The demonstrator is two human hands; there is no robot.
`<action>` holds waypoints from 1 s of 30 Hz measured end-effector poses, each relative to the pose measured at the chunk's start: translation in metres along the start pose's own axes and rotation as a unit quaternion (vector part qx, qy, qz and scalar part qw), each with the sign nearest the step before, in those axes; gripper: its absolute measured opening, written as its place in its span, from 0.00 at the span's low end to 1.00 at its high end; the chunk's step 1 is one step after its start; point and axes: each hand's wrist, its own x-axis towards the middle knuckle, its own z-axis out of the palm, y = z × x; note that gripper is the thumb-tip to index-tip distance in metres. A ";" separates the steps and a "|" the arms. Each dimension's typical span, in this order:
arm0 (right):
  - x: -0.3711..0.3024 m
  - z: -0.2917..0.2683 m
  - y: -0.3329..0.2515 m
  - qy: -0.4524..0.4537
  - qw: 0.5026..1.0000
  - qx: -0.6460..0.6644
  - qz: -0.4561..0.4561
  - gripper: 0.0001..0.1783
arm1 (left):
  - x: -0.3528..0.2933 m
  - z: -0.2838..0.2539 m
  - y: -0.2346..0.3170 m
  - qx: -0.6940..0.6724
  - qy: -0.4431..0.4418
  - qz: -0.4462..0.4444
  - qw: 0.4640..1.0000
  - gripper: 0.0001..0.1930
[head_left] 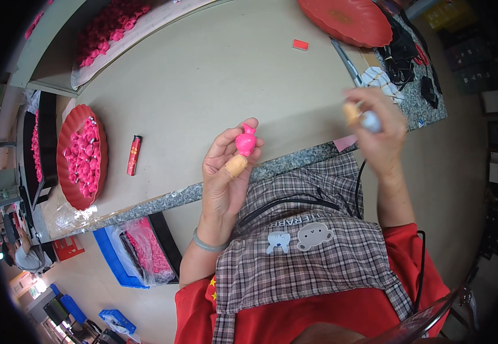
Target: The person assembles small figurines by retrieving parts from a tray, applying adhesive using a glue bottle, attaching the components together by hand, and placing the finished pieces into a plate.
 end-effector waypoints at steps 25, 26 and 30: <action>-0.027 0.071 -0.046 -0.135 0.944 0.283 0.103 0.17 | -0.008 0.011 -0.010 0.181 0.020 0.093 0.979 0.20; -0.028 0.072 -0.045 -0.136 0.944 0.282 0.103 0.17 | -0.008 0.011 -0.011 0.188 0.018 0.098 0.977 0.19; -0.031 0.077 -0.041 -0.137 0.941 0.287 0.114 0.18 | -0.006 0.004 -0.014 0.193 0.014 0.101 0.976 0.19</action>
